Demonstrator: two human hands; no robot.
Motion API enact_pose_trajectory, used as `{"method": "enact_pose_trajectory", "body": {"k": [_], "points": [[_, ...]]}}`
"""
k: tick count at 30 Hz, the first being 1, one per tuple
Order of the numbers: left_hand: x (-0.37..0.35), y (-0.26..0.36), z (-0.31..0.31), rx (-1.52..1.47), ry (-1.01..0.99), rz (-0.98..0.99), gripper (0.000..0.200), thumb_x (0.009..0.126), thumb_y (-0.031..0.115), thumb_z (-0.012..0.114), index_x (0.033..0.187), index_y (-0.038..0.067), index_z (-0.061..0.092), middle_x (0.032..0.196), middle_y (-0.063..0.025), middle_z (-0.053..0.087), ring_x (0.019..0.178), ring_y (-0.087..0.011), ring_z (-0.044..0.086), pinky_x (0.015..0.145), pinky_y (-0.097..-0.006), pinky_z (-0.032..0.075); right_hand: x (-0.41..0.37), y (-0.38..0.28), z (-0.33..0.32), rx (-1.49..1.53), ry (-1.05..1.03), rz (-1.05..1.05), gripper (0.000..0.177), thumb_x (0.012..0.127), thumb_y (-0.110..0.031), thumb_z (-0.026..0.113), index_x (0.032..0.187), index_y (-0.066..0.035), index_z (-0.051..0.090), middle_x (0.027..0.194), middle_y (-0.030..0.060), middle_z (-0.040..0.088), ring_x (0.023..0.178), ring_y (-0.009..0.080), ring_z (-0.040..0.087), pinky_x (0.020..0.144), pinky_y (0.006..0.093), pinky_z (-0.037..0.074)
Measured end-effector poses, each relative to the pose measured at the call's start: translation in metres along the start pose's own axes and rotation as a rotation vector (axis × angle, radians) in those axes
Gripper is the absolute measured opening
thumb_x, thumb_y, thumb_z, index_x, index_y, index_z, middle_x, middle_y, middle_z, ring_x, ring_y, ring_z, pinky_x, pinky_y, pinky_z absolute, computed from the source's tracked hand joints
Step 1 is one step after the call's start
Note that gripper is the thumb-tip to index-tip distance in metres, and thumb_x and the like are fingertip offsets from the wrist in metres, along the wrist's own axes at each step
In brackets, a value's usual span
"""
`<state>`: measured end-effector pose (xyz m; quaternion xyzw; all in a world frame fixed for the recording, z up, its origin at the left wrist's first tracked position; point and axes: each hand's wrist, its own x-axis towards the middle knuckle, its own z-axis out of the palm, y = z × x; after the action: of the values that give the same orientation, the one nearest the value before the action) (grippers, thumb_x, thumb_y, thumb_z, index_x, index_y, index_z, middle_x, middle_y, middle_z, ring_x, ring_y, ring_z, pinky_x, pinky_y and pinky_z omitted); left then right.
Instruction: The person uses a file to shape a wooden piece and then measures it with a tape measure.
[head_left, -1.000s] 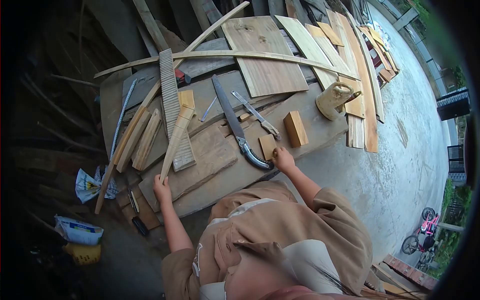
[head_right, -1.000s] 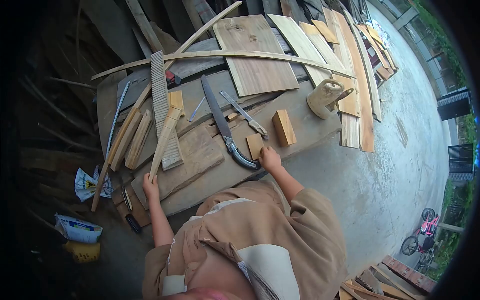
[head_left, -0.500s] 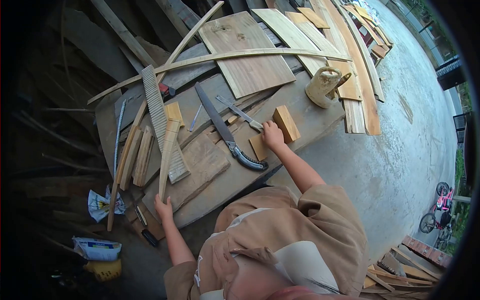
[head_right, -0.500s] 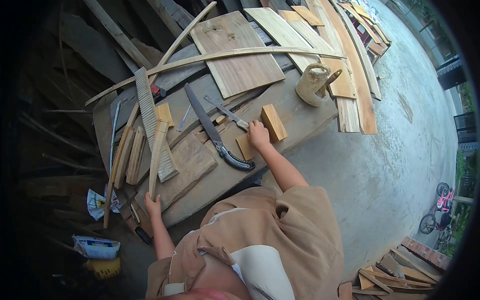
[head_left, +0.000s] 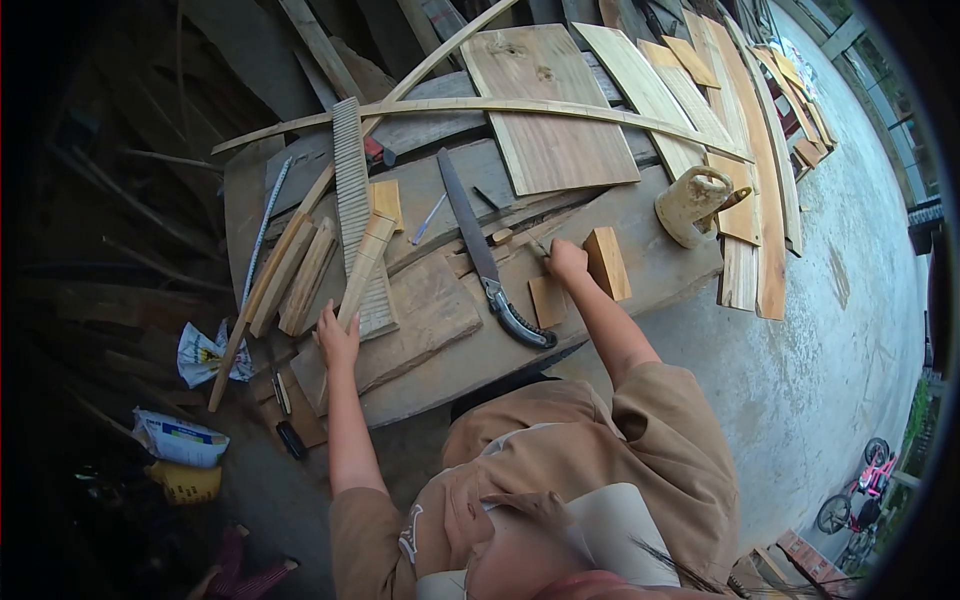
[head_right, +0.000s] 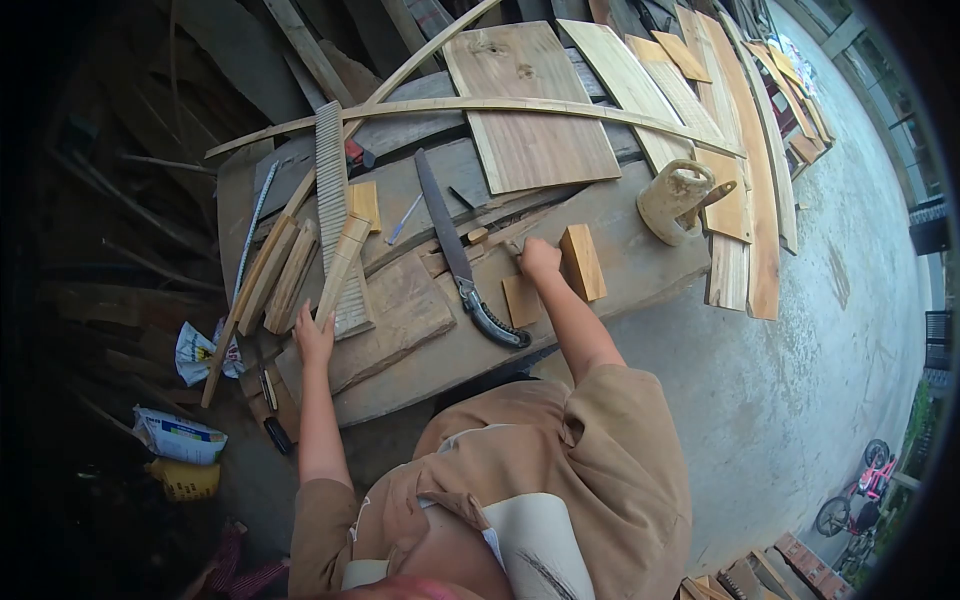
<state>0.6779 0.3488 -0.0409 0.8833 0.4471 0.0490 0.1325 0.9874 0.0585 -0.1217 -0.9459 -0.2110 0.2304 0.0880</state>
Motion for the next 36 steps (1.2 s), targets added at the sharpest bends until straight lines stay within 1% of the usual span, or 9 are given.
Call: {"method": "enact_pose_trajectory", "body": {"k": [7,11,14,16,19,20,24,27,36], "points": [[0.058,0.060,0.018,0.058,-0.045,0.046,0.063,0.074,0.035,0.059,0.125,0.008,0.034,0.128,-0.0141,0.035,0.120,-0.0280,0.032,0.097,-0.0481,0.025,-0.008,-0.001,-0.002,0.101,0.117,-0.206,0.029,0.080,-0.029,0.047,0.086,-0.001,0.054,0.085,0.0209,0.059,0.079,0.0346,0.058,0.071,0.0439,0.045],[0.072,0.066,0.036,0.104,-0.038,0.068,0.058,0.075,0.033,0.060,0.121,0.008,0.037,0.128,-0.0121,0.033,0.121,-0.0271,0.031,0.097,-0.0483,0.025,-0.018,-0.008,-0.013,0.260,0.036,-0.253,0.031,0.085,-0.030,0.043,0.082,0.000,0.051,0.071,0.0229,0.057,0.069,0.0354,0.058,0.065,0.0453,0.043],[0.076,0.062,0.045,0.012,0.011,0.033,0.049,0.074,0.025,0.061,0.115,0.007,0.040,0.122,-0.0126,0.039,0.116,-0.0280,0.036,0.094,-0.0448,0.029,-0.032,-0.026,-0.028,0.427,-0.076,-0.254,0.033,0.086,-0.031,0.043,0.084,0.000,0.051,0.068,0.0210,0.057,0.062,0.0335,0.057,0.059,0.0413,0.043],[0.076,0.062,0.042,-0.026,0.020,0.031,0.048,0.073,0.018,0.062,0.114,0.007,0.040,0.115,-0.0138,0.043,0.109,-0.0299,0.041,0.090,-0.0401,0.034,-0.032,-0.035,-0.027,0.533,-0.116,-0.268,0.032,0.088,-0.031,0.043,0.085,0.000,0.051,0.060,0.0151,0.055,0.052,0.0267,0.055,0.052,0.0356,0.042],[0.077,0.062,0.037,-0.096,0.011,-0.055,0.050,0.073,0.016,0.062,0.115,0.006,0.038,0.115,-0.0144,0.043,0.109,-0.0309,0.041,0.090,-0.0403,0.035,-0.035,-0.059,-0.028,0.674,-0.177,-0.303,0.031,0.088,-0.029,0.042,0.086,0.000,0.051,0.055,0.0095,0.052,0.048,0.0196,0.052,0.049,0.0323,0.042],[0.074,0.060,0.035,-0.089,0.096,-0.012,0.055,0.073,0.015,0.062,0.120,0.006,0.035,0.113,-0.0139,0.043,0.107,-0.0315,0.041,0.088,-0.0399,0.035,-0.028,-0.063,-0.018,0.709,-0.175,-0.348,0.029,0.088,-0.028,0.041,0.086,-0.001,0.051,0.054,0.0059,0.050,0.047,0.0151,0.050,0.047,0.0296,0.041],[0.074,0.050,0.025,-0.058,0.093,0.019,0.062,0.071,0.015,0.064,0.125,0.006,0.034,0.110,-0.0123,0.042,0.103,-0.0303,0.042,0.085,-0.0393,0.036,-0.025,-0.109,-0.028,0.738,-0.258,-0.415,0.028,0.089,-0.027,0.042,0.087,0.000,0.050,0.055,0.0057,0.050,0.045,0.0135,0.048,0.045,0.0279,0.039],[0.071,0.038,0.026,-0.051,0.079,-0.075,0.061,0.070,0.015,0.065,0.123,0.006,0.036,0.110,-0.0126,0.042,0.103,-0.0295,0.042,0.085,-0.0396,0.036,-0.017,-0.141,-0.027,0.723,-0.253,-0.461,0.027,0.089,-0.026,0.042,0.083,0.000,0.047,0.053,0.0049,0.048,0.044,0.0137,0.046,0.044,0.0290,0.038],[0.079,0.019,0.018,-0.222,-0.028,-0.003,0.050,0.062,0.019,0.065,0.106,0.007,0.043,0.106,-0.0104,0.042,0.103,-0.0288,0.042,0.083,-0.0415,0.037,-0.007,-0.192,-0.015,0.806,-0.380,-0.529,0.020,0.090,-0.018,0.041,0.088,0.001,0.045,0.061,0.0079,0.056,0.044,0.0105,0.047,0.042,0.0235,0.039]]}}
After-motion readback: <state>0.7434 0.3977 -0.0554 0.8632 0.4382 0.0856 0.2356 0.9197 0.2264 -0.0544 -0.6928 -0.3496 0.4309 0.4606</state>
